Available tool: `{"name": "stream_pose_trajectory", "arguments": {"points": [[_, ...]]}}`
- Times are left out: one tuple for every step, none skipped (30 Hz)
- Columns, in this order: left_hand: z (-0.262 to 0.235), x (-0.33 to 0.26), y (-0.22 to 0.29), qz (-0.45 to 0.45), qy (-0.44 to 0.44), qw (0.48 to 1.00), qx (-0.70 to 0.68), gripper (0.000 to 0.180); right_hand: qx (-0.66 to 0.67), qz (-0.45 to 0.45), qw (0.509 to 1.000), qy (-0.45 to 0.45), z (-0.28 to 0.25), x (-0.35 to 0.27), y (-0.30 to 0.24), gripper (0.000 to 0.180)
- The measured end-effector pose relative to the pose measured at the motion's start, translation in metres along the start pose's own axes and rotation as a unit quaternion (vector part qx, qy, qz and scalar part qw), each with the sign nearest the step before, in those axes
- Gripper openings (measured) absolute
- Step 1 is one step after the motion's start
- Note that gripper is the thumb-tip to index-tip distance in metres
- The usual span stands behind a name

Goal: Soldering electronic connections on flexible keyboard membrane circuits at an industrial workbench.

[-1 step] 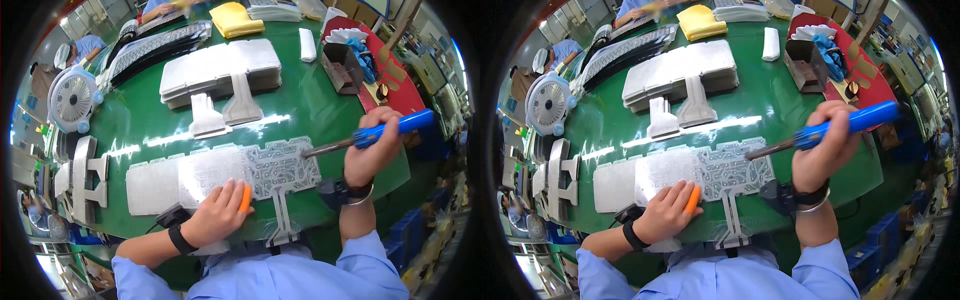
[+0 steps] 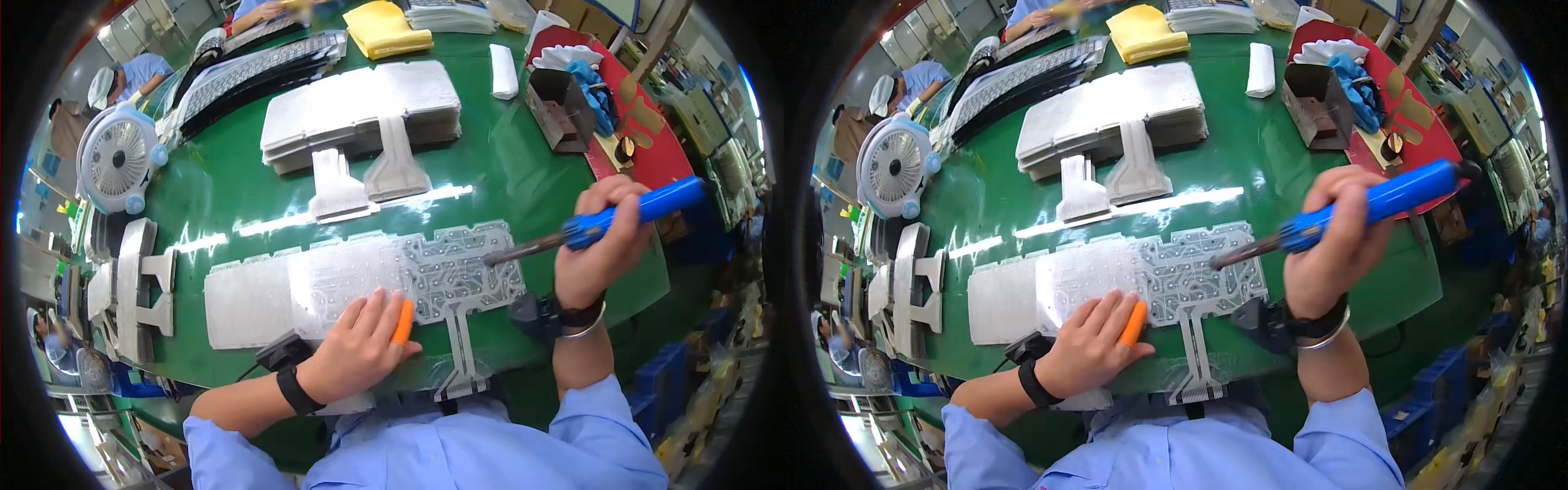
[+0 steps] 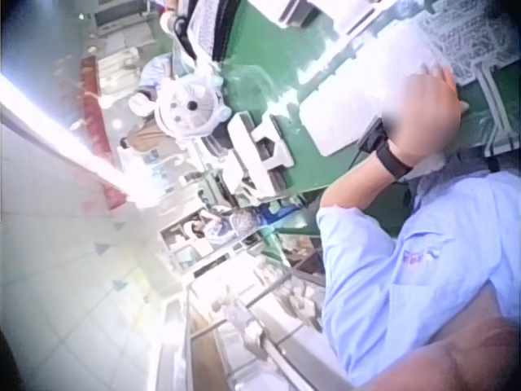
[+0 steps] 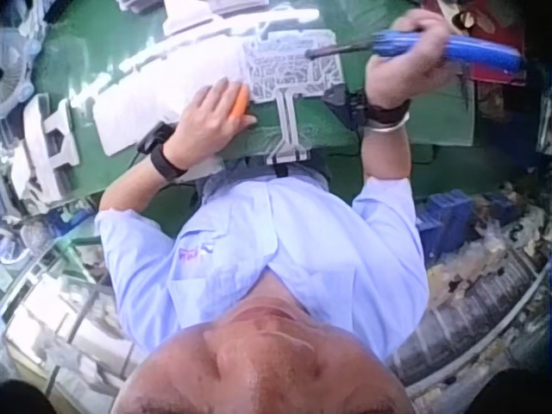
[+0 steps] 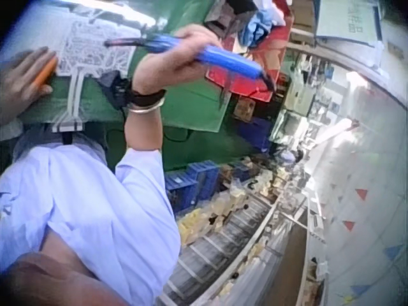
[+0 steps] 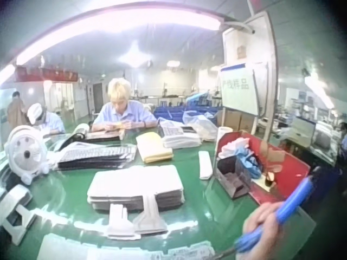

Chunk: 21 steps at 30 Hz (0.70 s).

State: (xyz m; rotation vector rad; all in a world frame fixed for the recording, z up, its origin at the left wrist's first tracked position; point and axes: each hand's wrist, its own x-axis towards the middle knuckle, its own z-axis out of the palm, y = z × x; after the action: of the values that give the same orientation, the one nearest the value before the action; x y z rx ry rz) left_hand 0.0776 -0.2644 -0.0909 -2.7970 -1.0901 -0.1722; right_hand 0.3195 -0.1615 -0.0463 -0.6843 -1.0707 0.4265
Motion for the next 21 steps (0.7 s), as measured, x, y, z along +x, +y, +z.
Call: {"name": "stream_pose_trajectory", "arguments": {"points": [[0.002,0.003,0.005,-0.035,0.028,0.998,-0.035,0.051,0.027,0.004,0.998,-0.056,0.0,-0.007,0.002,0.019],[0.004,0.006,0.007,-0.037,0.013,0.998,-0.051,0.061,0.027,-0.013,0.996,-0.084,0.004,-0.013,0.002,0.017],[0.005,0.008,0.008,-0.042,0.014,0.998,-0.055,0.061,0.028,-0.029,0.993,-0.112,0.006,-0.018,0.001,0.016],[0.007,0.01,0.008,-0.048,-0.005,0.996,-0.073,0.064,0.027,-0.027,0.992,-0.117,0.007,-0.021,0.001,0.016],[0.008,0.011,0.008,-0.055,-0.024,0.994,-0.09,0.067,0.026,-0.028,0.989,-0.142,0.007,-0.024,0.001,0.014],[0.01,0.012,0.008,-0.059,-0.023,0.994,-0.094,0.067,0.025,-0.03,0.985,-0.167,0.008,-0.027,0.001,0.012],[0.011,0.013,0.008,-0.062,-0.029,0.993,-0.101,0.07,0.026,-0.027,0.985,-0.171,0.009,-0.029,0.0,0.012],[0.012,0.013,0.007,-0.065,-0.035,0.991,-0.108,0.073,0.024,-0.021,0.981,-0.19,0.01,-0.031,-0.001,0.012],[0.013,0.013,0.007,-0.069,-0.035,0.991,-0.11,0.073,0.022,-0.015,0.978,-0.209,0.011,-0.033,-0.002,0.011],[0.013,0.012,0.007,-0.067,-0.039,0.992,-0.103,0.074,0.023,-0.014,0.977,-0.213,0.012,-0.034,-0.001,0.011],[0.014,0.011,0.007,-0.064,-0.044,0.992,-0.096,0.075,0.022,-0.014,0.976,-0.218,0.013,-0.035,0.0,0.011],[0.014,0.01,0.007,-0.067,-0.043,0.992,-0.098,0.075,0.021,-0.014,0.974,-0.223,0.014,-0.036,0.0,0.01],[0.015,0.01,0.007,-0.068,-0.038,0.992,-0.096,0.076,0.021,-0.012,0.974,-0.226,0.014,-0.036,0.001,0.01],[0.016,0.01,0.007,-0.068,-0.033,0.993,-0.094,0.076,0.017,-0.009,0.974,-0.226,0.014,-0.036,0.001,0.01],[0.016,0.009,0.007,-0.07,-0.033,0.992,-0.096,0.076,0.013,-0.005,0.974,-0.226,0.015,-0.037,0.001,0.01],[0.015,0.01,0.007,-0.069,-0.037,0.992,-0.095,0.076,0.013,-0.004,0.974,-0.228,0.015,-0.037,0.002,0.01],[0.015,0.01,0.007,-0.067,-0.04,0.993,-0.093,0.077,0.013,-0.004,0.973,-0.231,0.014,-0.037,0.003,0.009],[0.016,0.01,0.007,-0.068,-0.04,0.992,-0.094,0.077,0.012,-0.003,0.972,-0.234,0.014,-0.037,0.004,0.009],[0.016,0.01,0.007,-0.068,-0.04,0.992,-0.095,0.077,0.012,-0.003,0.972,-0.235,0.014,-0.038,0.004,0.009],[0.017,0.01,0.007,-0.067,-0.04,0.992,-0.096,0.077,0.007,-0.001,0.971,-0.241,0.014,-0.038,0.004,0.009],[0.017,0.01,0.007,-0.067,-0.04,0.992,-0.096,0.077,0.002,0.001,0.969,-0.246,0.014,-0.038,0.004,0.008]]}}
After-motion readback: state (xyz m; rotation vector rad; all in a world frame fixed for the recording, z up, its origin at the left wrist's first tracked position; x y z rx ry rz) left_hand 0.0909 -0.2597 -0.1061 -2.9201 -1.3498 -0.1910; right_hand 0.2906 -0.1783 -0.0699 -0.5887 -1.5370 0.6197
